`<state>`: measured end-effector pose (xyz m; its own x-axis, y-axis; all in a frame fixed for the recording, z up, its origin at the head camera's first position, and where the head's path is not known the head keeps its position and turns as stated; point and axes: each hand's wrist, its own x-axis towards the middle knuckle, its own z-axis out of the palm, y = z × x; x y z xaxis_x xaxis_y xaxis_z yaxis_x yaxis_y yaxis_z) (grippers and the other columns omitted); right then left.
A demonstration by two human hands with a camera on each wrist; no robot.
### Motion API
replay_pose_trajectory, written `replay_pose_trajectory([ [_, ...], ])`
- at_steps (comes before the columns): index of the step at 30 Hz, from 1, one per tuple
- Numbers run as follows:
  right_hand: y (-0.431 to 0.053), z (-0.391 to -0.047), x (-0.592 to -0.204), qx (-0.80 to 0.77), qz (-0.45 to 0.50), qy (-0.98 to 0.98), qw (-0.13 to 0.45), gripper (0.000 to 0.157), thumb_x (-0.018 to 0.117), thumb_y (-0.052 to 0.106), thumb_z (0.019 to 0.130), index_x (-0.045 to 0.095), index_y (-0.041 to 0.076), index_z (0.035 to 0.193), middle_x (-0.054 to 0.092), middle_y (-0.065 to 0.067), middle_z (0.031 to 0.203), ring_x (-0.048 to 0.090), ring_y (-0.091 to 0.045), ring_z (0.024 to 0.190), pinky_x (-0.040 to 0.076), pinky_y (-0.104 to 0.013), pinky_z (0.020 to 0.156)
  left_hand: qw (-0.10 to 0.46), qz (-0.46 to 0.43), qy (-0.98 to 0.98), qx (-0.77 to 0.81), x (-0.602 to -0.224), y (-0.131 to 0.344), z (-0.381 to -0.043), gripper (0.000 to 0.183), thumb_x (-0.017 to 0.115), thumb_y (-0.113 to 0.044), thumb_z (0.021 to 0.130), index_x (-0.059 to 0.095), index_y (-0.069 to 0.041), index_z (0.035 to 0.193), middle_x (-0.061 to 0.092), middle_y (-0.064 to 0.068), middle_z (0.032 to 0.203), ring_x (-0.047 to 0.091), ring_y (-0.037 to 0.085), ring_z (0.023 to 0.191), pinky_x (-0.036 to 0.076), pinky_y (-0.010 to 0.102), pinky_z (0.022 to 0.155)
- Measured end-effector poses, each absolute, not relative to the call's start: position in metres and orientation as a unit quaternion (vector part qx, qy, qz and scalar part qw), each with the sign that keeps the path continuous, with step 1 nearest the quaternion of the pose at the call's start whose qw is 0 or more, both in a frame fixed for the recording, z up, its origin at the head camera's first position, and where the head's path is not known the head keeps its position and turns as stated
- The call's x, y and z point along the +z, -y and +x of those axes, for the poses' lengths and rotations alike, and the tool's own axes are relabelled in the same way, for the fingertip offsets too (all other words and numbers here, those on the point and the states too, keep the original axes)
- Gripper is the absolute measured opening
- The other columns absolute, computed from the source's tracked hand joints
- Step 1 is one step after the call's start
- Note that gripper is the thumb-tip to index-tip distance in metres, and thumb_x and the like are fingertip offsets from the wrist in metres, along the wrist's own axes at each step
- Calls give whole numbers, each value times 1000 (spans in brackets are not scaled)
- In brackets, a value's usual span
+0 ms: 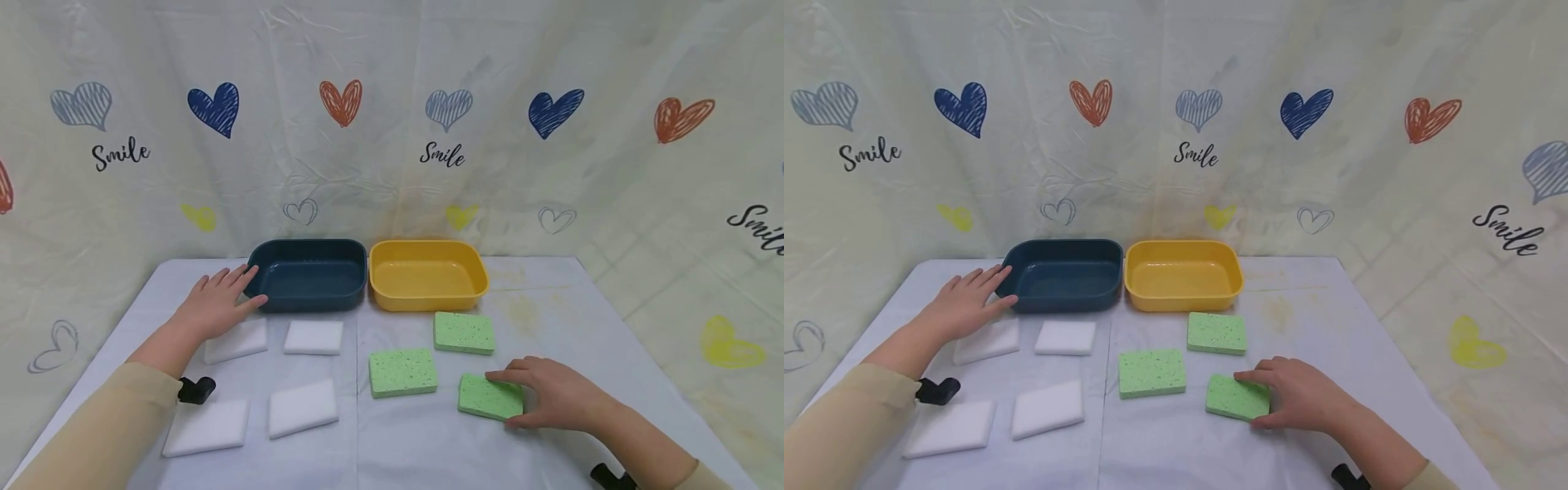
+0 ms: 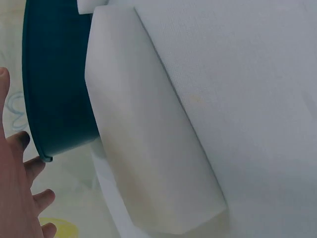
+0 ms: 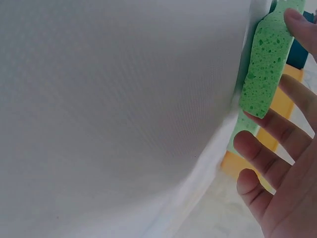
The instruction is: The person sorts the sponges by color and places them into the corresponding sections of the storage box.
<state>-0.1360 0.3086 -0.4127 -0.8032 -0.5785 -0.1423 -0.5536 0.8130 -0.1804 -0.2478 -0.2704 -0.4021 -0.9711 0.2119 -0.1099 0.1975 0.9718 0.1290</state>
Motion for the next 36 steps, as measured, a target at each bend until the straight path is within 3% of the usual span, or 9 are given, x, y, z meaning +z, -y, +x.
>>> replay_pose_trajectory([
  [9,-309,-137,-411,-77,-295,-946,108,60,74,64,77,63,39,131,59,25,110,57,-6,102,53,-38,87,68,89,-992,51,-404,270,-258,91,37,-67,97,12,-6,159,14,28,160,12,52,144,4,69,114],
  [24,-310,-140,-409,-71,-299,-945,113,55,75,59,80,63,40,131,62,16,119,60,-16,111,52,-44,91,90,79,-991,63,-413,275,-269,110,24,-83,89,5,2,157,9,32,159,9,53,143,4,68,114],
  [36,-312,-137,-410,-64,-302,-945,110,56,77,55,79,63,40,131,61,16,117,60,-14,108,53,-42,89,92,73,-990,81,-412,274,-272,114,25,-83,89,4,8,155,7,35,158,7,55,143,3,68,114],
])
